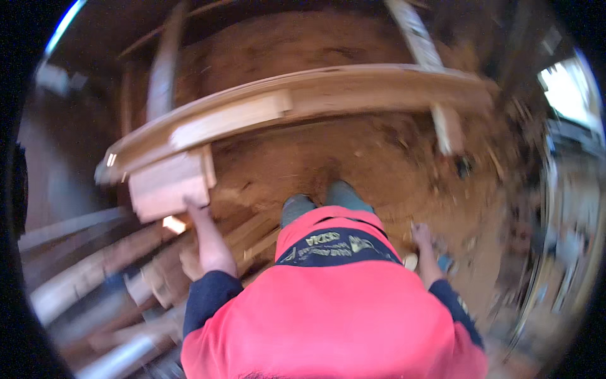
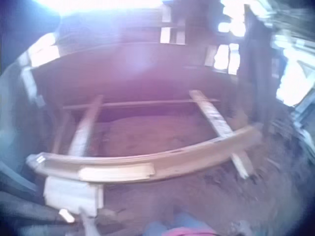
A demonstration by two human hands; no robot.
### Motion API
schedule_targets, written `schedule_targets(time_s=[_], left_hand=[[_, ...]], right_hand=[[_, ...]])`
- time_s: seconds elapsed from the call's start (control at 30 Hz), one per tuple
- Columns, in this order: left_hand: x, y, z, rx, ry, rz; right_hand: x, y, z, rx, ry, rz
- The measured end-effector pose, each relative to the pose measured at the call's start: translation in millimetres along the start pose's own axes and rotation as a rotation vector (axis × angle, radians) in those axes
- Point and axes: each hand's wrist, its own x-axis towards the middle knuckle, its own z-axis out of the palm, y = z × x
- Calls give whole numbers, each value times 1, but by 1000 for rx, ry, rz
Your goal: The person applies glue to the joints of wooden boards using a small stick and assembles the pieces together.
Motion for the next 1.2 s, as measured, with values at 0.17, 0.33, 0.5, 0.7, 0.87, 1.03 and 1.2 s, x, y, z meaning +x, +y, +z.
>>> schedule_targets(time_s=[0.17,0.33,0.5,0.7,0.87,1.03,1.2], left_hand=[[-1,8,16,133,-22,8],[-60,8,-9,334,50,157],[-170,-40,-43,563,162,245],[-270,-88,42,822,9,482],[-364,-135,231,701,-556,393],[-416,-219,386,1083,-1024,415],[-463,-344,512,1523,-1468,404]], right_hand=[[-50,-5,-5,40,67,-81],[-57,-93,-15,247,0,-88],[-26,-143,-28,504,140,-228],[47,-260,-83,745,-76,-527],[78,-293,-150,815,-463,-734],[121,-220,-154,1150,-649,-606],[150,-110,-107,1471,-545,-167]])
